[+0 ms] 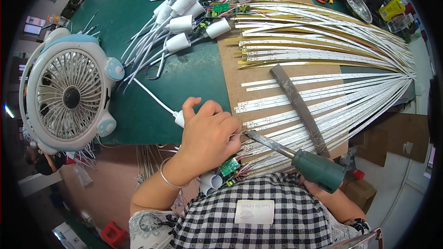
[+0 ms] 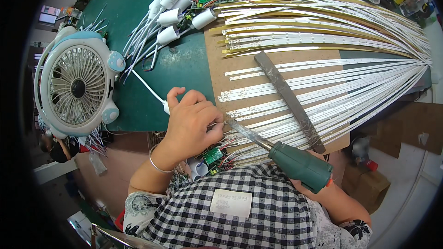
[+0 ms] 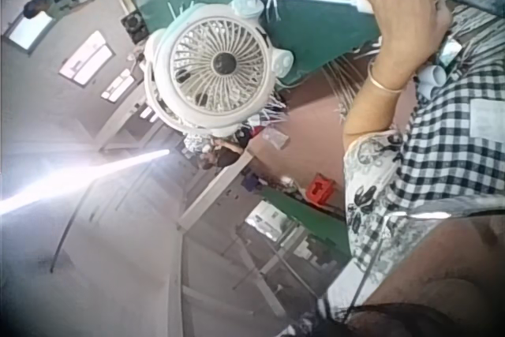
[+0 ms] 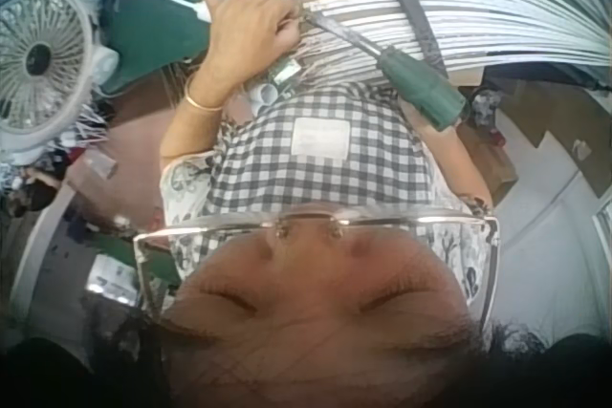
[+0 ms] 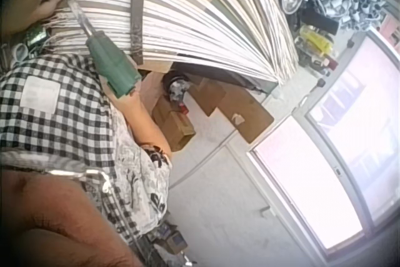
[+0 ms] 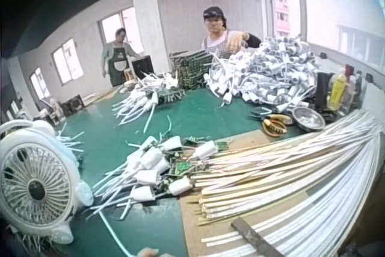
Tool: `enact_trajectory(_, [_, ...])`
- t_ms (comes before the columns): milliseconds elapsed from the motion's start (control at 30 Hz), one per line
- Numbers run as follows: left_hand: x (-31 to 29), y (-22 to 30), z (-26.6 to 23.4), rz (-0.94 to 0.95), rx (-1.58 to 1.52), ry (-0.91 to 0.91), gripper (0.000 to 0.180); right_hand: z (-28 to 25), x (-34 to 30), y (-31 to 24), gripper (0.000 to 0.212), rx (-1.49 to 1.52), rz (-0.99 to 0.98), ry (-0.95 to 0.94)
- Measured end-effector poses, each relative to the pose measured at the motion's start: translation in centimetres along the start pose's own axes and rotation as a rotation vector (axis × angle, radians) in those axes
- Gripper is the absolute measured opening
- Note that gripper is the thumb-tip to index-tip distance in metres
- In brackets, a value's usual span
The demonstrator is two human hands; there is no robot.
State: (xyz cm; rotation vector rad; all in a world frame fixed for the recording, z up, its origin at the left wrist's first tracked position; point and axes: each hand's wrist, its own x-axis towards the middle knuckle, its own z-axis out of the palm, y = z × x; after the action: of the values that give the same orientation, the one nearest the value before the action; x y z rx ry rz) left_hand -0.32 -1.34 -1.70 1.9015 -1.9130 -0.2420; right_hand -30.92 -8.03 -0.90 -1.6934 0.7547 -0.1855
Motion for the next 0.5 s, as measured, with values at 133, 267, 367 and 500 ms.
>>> enact_trajectory(133, [0.1, 0.1, -0.2, -0.008, -0.004, -0.022, 0.011, -0.1, 0.2, -0.4, 0.026, -0.029, -0.046, -0.003])
enact_trajectory(267, [0.2, 0.3, -0.3, -0.022, 0.002, -0.039, 0.01, 0.2, -0.7, 1.2, 0.049, 0.265, -0.03, 0.086])
enact_trajectory(367, [0.2, 0.3, -0.3, -0.024, 0.007, -0.039, 0.009, 0.5, -0.8, -0.1, 0.052, 0.392, 0.042, 0.195])
enact_trajectory(500, [0.3, 0.4, -0.4, -0.035, 0.016, -0.064, 0.009, 0.3, -0.8, -0.1, 0.053, 0.403, 0.029, 0.168])
